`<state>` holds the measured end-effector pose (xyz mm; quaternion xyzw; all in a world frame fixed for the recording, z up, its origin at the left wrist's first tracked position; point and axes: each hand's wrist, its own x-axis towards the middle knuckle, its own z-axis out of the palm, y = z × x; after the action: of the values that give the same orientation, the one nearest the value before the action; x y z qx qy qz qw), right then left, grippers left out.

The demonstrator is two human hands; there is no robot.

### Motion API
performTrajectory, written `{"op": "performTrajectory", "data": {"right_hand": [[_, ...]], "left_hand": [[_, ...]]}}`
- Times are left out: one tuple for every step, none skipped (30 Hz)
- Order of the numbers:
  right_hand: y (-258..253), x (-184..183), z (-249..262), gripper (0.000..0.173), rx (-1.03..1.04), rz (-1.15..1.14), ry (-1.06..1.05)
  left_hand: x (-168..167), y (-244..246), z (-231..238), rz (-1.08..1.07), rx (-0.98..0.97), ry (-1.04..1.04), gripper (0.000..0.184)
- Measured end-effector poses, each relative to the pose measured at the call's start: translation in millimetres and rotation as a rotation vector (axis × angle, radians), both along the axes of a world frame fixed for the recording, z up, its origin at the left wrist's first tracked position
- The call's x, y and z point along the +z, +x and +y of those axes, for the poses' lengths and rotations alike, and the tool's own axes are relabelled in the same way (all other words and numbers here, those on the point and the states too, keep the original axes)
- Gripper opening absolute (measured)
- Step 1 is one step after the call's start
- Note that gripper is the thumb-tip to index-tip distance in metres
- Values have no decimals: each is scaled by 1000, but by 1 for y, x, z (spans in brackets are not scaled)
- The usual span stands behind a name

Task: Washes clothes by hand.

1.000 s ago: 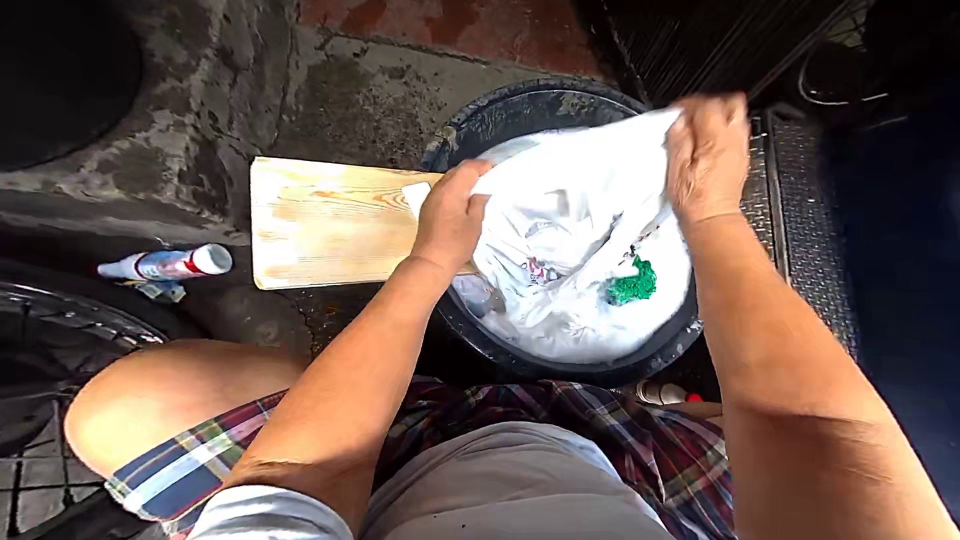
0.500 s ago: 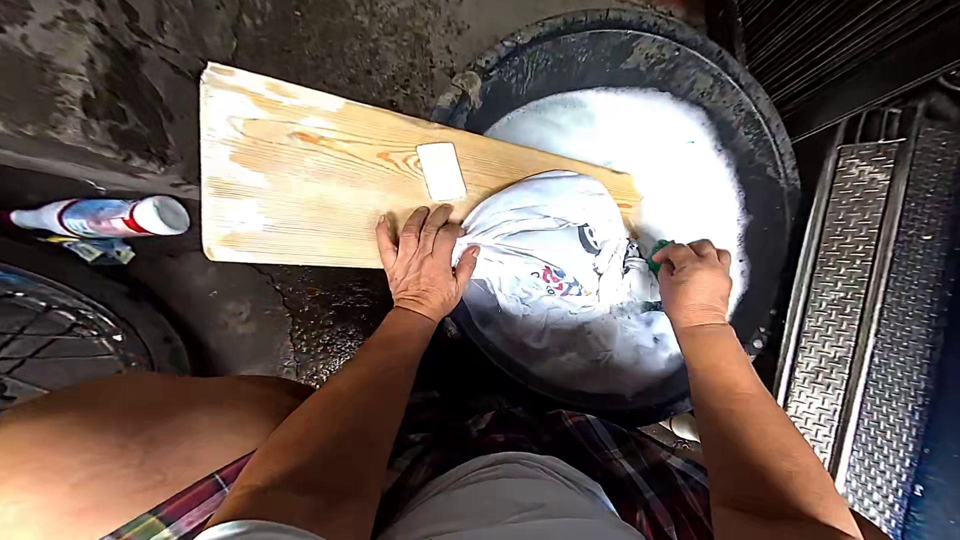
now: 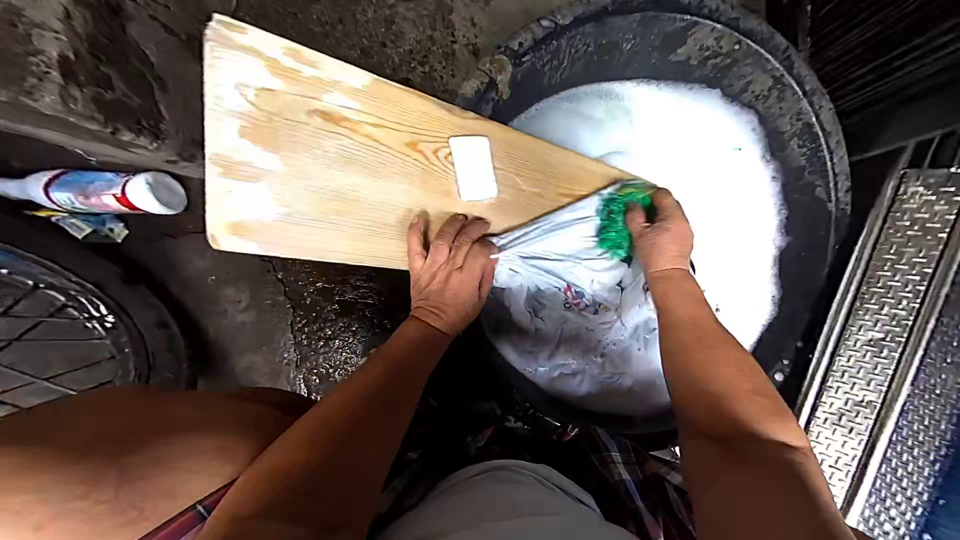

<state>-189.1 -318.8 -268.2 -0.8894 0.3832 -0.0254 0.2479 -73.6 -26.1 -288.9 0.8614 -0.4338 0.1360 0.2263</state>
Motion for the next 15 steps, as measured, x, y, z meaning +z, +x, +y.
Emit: {"op": "performTrajectory", "data": {"right_hand": [[3, 0, -2, 40, -30, -50, 33], [13, 3, 13, 38, 22, -128, 31], [27, 7, 39, 38, 124, -192, 0], [39, 14, 71, 41, 224, -207, -39], [49, 18, 99, 43, 301, -196, -111], [53, 18, 113, 41, 343, -184, -171], [47, 12, 110, 37, 344, -158, -194], [32, 5, 92, 38, 283, -82, -180], [15, 1, 63, 43, 184, 19, -158], [2, -2, 30, 48, 64, 110, -136], [-7, -4, 5, 52, -63, 171, -93], [-9, -3, -5, 53, -160, 178, -27], [-1, 0, 1, 52, -180, 118, 48], [13, 6, 28, 46, -131, 16, 124], [31, 12, 66, 40, -47, -111, 223]], "left_hand": [[0, 1, 0, 3, -7, 2, 23], [0, 2, 0, 3, -1, -1, 23], [0, 1, 0, 3, 18, -7, 24], [-1, -2, 2, 6, 45, -13, 25], [-1, -5, 3, 15, 81, -26, 26], [-1, -7, 4, 29, 124, -42, 26], [-2, -10, 6, 49, 162, -52, 27], [-2, -13, 8, 64, 185, -59, 26], [-2, -14, 7, 69, 193, -66, 26], [-3, -12, 5, 71, 195, -70, 25], [-4, -12, 5, 79, 192, -68, 25], [-5, -11, 4, 86, 188, -66, 25], [-6, -9, 3, 90, 188, -73, 25], [-7, -9, 4, 97, 193, -81, 26], [-7, -10, 4, 112, 201, -96, 25]]}}
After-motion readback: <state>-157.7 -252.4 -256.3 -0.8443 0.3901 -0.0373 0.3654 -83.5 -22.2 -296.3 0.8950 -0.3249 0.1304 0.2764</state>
